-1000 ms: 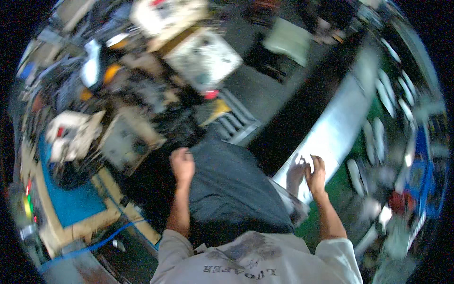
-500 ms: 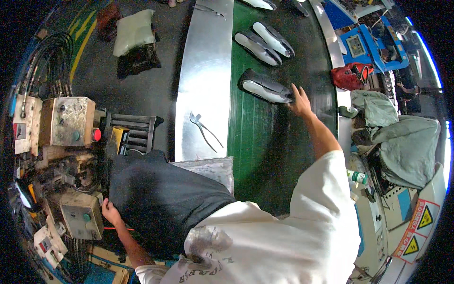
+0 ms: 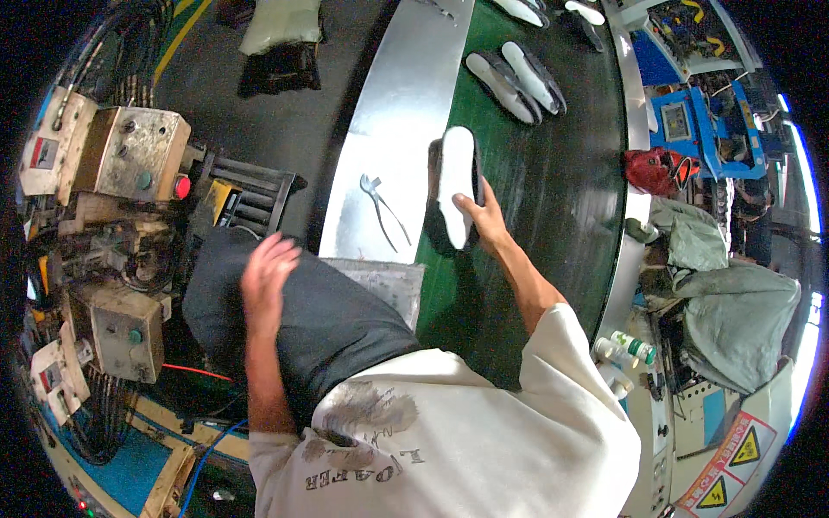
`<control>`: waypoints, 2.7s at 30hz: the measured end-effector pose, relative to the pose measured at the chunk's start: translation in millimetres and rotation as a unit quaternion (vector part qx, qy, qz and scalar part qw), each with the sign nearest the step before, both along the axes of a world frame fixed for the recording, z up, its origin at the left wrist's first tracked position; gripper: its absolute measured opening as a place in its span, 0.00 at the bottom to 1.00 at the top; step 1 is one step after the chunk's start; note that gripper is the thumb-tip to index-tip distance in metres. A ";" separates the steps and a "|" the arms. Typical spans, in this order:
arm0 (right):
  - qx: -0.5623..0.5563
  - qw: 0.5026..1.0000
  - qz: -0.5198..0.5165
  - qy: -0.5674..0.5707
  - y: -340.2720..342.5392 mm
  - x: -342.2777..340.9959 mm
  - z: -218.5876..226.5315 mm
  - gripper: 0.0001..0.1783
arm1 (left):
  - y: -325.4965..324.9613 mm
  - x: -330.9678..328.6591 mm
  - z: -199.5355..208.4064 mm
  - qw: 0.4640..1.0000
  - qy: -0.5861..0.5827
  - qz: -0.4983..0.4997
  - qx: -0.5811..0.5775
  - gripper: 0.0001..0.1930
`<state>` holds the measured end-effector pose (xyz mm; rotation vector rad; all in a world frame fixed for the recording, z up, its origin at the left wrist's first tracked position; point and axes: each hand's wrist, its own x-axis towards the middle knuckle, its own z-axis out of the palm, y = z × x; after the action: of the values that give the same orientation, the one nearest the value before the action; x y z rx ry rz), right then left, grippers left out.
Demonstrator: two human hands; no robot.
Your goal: Placing shoe uppers onto a lasting machine to shape them onto a last.
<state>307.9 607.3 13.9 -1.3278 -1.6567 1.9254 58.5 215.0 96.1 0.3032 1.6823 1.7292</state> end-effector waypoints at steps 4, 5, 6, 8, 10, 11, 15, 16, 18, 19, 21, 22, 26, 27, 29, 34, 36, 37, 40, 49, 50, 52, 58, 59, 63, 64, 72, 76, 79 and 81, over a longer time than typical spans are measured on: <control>-0.088 0.988 0.069 0.107 -101.1 -70.3 74.6 0.47 | 55.2 11.5 11.7 0.995 -0.005 -0.096 0.038 0.38; -0.079 0.989 0.086 0.092 -125.2 -87.3 92.7 0.47 | 60.7 9.1 18.9 0.995 -0.002 -0.084 0.048 0.38; -0.080 0.981 0.124 0.125 -147.4 -105.2 115.2 0.49 | 61.7 3.9 26.1 0.996 0.002 -0.069 0.058 0.39; -0.048 0.973 0.171 0.148 -183.6 -131.2 119.3 0.54 | 48.3 -9.9 44.9 0.991 -0.023 -0.025 0.128 0.38; -0.016 0.959 0.244 0.145 -215.9 -158.3 126.2 0.59 | 10.4 -25.3 47.3 0.990 0.027 0.069 0.121 0.33; -0.012 0.950 0.272 0.154 -230.9 -168.8 127.5 0.61 | -11.9 -29.9 55.9 0.985 0.017 0.107 0.131 0.27; -0.100 0.918 0.355 0.147 -284.8 -194.8 131.2 0.62 | -114.3 -35.2 58.5 0.989 0.036 0.118 0.085 0.23; -0.149 0.910 0.363 0.133 -296.7 -198.5 140.0 0.61 | -136.6 -36.3 54.7 0.992 0.056 0.096 0.055 0.23; -0.169 0.901 0.385 0.110 -316.5 -202.6 140.7 0.59 | -165.5 -27.1 53.1 0.994 0.071 0.083 0.023 0.23; -0.157 0.893 0.408 0.107 -323.6 -203.4 136.6 0.58 | -173.9 -19.4 55.7 0.994 0.025 0.105 0.012 0.23; -0.116 0.886 0.436 0.106 -334.1 -201.2 118.1 0.56 | -176.2 2.4 68.9 0.983 -0.073 0.168 0.025 0.28; -0.141 0.880 0.441 0.101 -343.0 -201.9 128.0 0.56 | -177.1 14.9 65.1 0.982 -0.077 0.173 0.024 0.28; -0.135 0.876 0.450 0.108 -350.0 -199.7 123.5 0.56 | -171.3 39.9 62.0 0.979 -0.068 0.191 0.028 0.34; -0.126 0.870 0.464 0.110 -348.6 -200.0 122.7 0.57 | -174.6 41.0 59.4 0.973 -0.104 0.198 0.059 0.34; -0.133 0.869 0.464 0.109 -345.8 -197.9 119.9 0.57 | -175.1 41.3 53.8 0.965 -0.141 0.204 0.089 0.34; -0.150 0.873 0.451 0.110 -337.7 -193.9 117.3 0.57 | -156.7 34.3 65.9 0.954 -0.194 0.218 0.068 0.44; -0.181 0.869 0.449 0.101 -337.1 -192.5 120.1 0.58 | -162.4 40.6 57.8 0.961 -0.171 0.208 0.071 0.45; -0.180 0.871 0.446 0.103 -335.2 -191.3 117.9 0.58 | -163.0 43.2 53.3 0.966 -0.150 0.196 0.077 0.46; -0.155 0.867 0.460 0.111 -332.7 -187.7 111.8 0.58 | -161.8 52.3 52.5 0.985 -0.042 0.158 0.051 0.43; -0.159 0.863 0.469 0.093 -335.0 -179.4 122.5 0.57 | -156.6 72.3 57.0 0.947 -0.185 0.221 0.140 0.48; -0.158 0.862 0.472 0.093 -333.7 -177.7 121.2 0.57 | -152.2 76.2 60.8 0.941 -0.196 0.235 0.144 0.49; -0.122 0.858 0.487 0.112 -332.1 -177.5 118.2 0.58 | -155.3 71.6 62.1 0.936 -0.201 0.248 0.150 0.50; 0.021 0.804 0.585 0.104 -324.1 -164.1 129.9 0.59 | -164.1 3.8 62.0 0.950 -0.052 0.241 0.192 0.39; 0.030 0.795 0.597 0.106 -322.0 -160.5 122.6 0.59 | -163.0 3.2 63.0 0.950 -0.050 0.241 0.191 0.39; 0.075 0.785 0.601 0.128 -322.5 -214.4 156.0 0.58 | -157.5 4.2 68.1 0.967 0.026 0.237 0.089 0.37; 0.008 0.785 0.601 0.151 -325.6 -231.5 177.4 0.57 | -154.4 4.6 72.1 0.970 0.055 0.228 0.063 0.37; 0.157 0.763 0.599 0.184 -339.9 -242.2 169.8 0.48 | -148.1 15.7 79.8 0.956 0.101 0.274 0.007 0.39; 0.153 0.773 0.583 0.197 -344.6 -238.4 169.0 0.45 | -145.0 20.1 77.3 0.945 0.125 0.302 -0.026 0.37; 0.164 0.779 0.566 0.214 -346.8 -236.6 164.3 0.44 | -142.8 21.3 72.2 0.934 0.152 0.317 -0.060 0.34; 0.174 0.781 0.544 0.251 -349.9 -235.6 156.5 0.43 | -140.9 21.6 68.5 0.927 0.171 0.326 -0.076 0.33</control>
<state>72.4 257.4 170.4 0.4629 -2.4951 1.9551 80.1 74.0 164.6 -0.0476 2.3509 2.0754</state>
